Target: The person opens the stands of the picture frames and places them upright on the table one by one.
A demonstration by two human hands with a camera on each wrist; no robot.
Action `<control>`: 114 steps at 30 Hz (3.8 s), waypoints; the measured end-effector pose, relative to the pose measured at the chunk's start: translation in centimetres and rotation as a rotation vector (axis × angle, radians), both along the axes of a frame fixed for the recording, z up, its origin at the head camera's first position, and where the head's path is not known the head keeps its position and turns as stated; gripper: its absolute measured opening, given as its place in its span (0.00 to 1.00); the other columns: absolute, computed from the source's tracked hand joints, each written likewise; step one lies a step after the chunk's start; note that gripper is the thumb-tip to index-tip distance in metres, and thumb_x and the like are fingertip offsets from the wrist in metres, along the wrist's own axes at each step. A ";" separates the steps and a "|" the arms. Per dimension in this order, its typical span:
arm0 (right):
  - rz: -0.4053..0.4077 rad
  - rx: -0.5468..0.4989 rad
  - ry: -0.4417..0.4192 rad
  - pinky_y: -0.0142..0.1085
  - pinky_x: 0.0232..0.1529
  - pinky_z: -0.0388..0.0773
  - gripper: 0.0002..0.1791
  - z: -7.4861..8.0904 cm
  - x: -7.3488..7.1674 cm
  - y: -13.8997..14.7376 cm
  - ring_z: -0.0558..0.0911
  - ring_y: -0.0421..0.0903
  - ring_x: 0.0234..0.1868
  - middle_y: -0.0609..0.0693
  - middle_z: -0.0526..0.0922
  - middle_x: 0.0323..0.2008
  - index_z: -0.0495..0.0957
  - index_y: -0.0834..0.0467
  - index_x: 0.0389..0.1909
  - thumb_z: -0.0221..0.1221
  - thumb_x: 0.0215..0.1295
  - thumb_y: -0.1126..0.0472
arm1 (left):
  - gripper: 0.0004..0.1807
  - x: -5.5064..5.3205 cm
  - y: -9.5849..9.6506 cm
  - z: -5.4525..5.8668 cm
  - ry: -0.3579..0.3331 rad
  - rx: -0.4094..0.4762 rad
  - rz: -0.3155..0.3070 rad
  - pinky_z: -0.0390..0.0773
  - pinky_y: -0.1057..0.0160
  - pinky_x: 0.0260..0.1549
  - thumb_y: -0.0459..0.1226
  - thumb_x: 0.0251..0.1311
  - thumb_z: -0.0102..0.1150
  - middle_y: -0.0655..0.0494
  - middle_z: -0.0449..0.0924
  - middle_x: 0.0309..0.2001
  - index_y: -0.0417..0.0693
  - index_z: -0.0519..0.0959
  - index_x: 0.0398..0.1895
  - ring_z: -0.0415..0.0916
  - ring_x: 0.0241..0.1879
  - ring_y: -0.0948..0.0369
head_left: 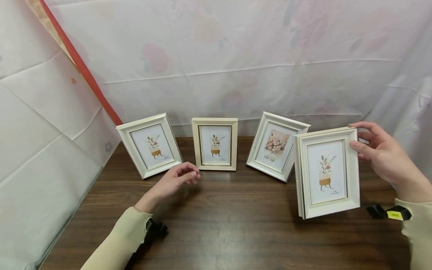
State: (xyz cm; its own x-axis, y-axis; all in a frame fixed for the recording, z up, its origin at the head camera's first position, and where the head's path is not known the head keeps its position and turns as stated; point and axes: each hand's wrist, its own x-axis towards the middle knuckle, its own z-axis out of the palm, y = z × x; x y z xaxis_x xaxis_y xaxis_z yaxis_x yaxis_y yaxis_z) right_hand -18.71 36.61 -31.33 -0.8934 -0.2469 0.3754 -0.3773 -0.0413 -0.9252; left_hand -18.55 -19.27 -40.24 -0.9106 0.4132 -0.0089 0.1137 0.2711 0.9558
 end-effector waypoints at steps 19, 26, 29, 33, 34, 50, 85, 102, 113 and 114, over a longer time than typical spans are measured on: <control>0.066 -0.099 0.055 0.33 0.31 0.82 0.23 0.1 1.7 -6.2 0.82 0.44 0.41 0.55 0.80 0.49 0.66 0.69 0.62 0.44 0.68 0.84 | 0.12 0.1 0.4 -0.2 -0.023 -0.001 -0.105 0.79 0.48 0.44 0.38 0.74 0.52 0.35 0.80 0.45 0.36 0.76 0.48 0.78 0.43 0.41; 0.166 -0.165 0.087 0.32 0.31 0.81 0.21 -0.3 1.7 -7.5 0.82 0.44 0.41 0.54 0.80 0.49 0.67 0.67 0.61 0.43 0.70 0.83 | 0.16 0.3 0.9 0.0 -0.040 0.000 -0.167 0.79 0.47 0.44 0.38 0.75 0.51 0.31 0.79 0.47 0.30 0.74 0.50 0.78 0.42 0.45; 0.232 -0.209 0.096 0.31 0.32 0.81 0.20 -0.5 1.6 -8.0 0.82 0.43 0.41 0.54 0.79 0.48 0.68 0.66 0.59 0.43 0.71 0.81 | 0.15 0.4 1.2 0.1 -0.044 -0.001 -0.183 0.79 0.46 0.43 0.38 0.75 0.51 0.31 0.78 0.47 0.30 0.74 0.50 0.78 0.41 0.45; 0.379 -0.381 0.106 0.34 0.39 0.82 0.16 -1.0 1.2 -8.9 0.82 0.47 0.46 0.58 0.79 0.49 0.67 0.69 0.56 0.43 0.71 0.81 | 0.14 0.7 1.6 0.4 -0.053 -0.001 -0.206 0.79 0.44 0.45 0.38 0.75 0.51 0.33 0.79 0.47 0.32 0.75 0.50 0.78 0.41 0.45; 0.439 -0.446 0.098 0.36 0.42 0.82 0.15 -1.1 1.1 -9.1 0.82 0.49 0.47 0.61 0.79 0.49 0.66 0.71 0.55 0.42 0.71 0.82 | 0.14 0.7 1.8 0.5 -0.052 -0.004 -0.213 0.79 0.44 0.45 0.38 0.75 0.51 0.34 0.79 0.46 0.32 0.75 0.50 0.78 0.41 0.45; 0.647 -0.733 -0.213 0.56 0.50 0.78 0.20 -1.6 1.2 -10.3 0.81 0.58 0.47 0.64 0.80 0.48 0.76 0.59 0.49 0.34 0.80 0.70 | 0.10 2.3 5.3 1.2 0.018 0.006 -0.392 0.79 0.45 0.46 0.35 0.74 0.51 0.35 0.80 0.44 0.36 0.76 0.48 0.78 0.44 0.40; 0.666 -0.726 -0.155 0.50 0.48 0.79 0.13 -2.0 -0.3 -12.4 0.83 0.53 0.44 0.60 0.82 0.45 0.77 0.63 0.42 0.42 0.77 0.72 | 0.15 7.9 16.8 3.7 0.044 0.098 -0.521 0.83 0.66 0.32 0.37 0.59 0.70 0.60 0.81 0.38 0.50 0.75 0.46 0.79 0.37 0.71; 0.733 -0.694 -0.149 0.48 0.48 0.79 0.11 -2.8 -0.6 -11.7 0.82 0.53 0.45 0.59 0.81 0.47 0.77 0.61 0.45 0.45 0.76 0.71 | 0.14 6.8 15.3 4.4 0.083 0.076 -0.546 0.82 0.66 0.37 0.36 0.60 0.67 0.57 0.79 0.42 0.48 0.76 0.47 0.78 0.38 0.69; 0.772 -0.659 -0.151 0.48 0.48 0.79 0.12 -3.2 -0.9 -11.4 0.82 0.54 0.46 0.60 0.80 0.49 0.76 0.60 0.47 0.43 0.77 0.70 | 0.12 6.4 14.9 4.8 0.107 0.025 -0.571 0.81 0.66 0.39 0.37 0.62 0.65 0.61 0.79 0.38 0.50 0.76 0.47 0.77 0.39 0.70; 0.768 -0.660 -0.147 0.48 0.48 0.79 0.12 -3.1 -0.9 -11.4 0.82 0.54 0.46 0.60 0.80 0.49 0.76 0.61 0.47 0.43 0.77 0.70 | 0.12 6.4 14.9 4.8 0.105 0.023 -0.575 0.81 0.66 0.40 0.37 0.63 0.65 0.61 0.79 0.38 0.50 0.76 0.47 0.78 0.39 0.70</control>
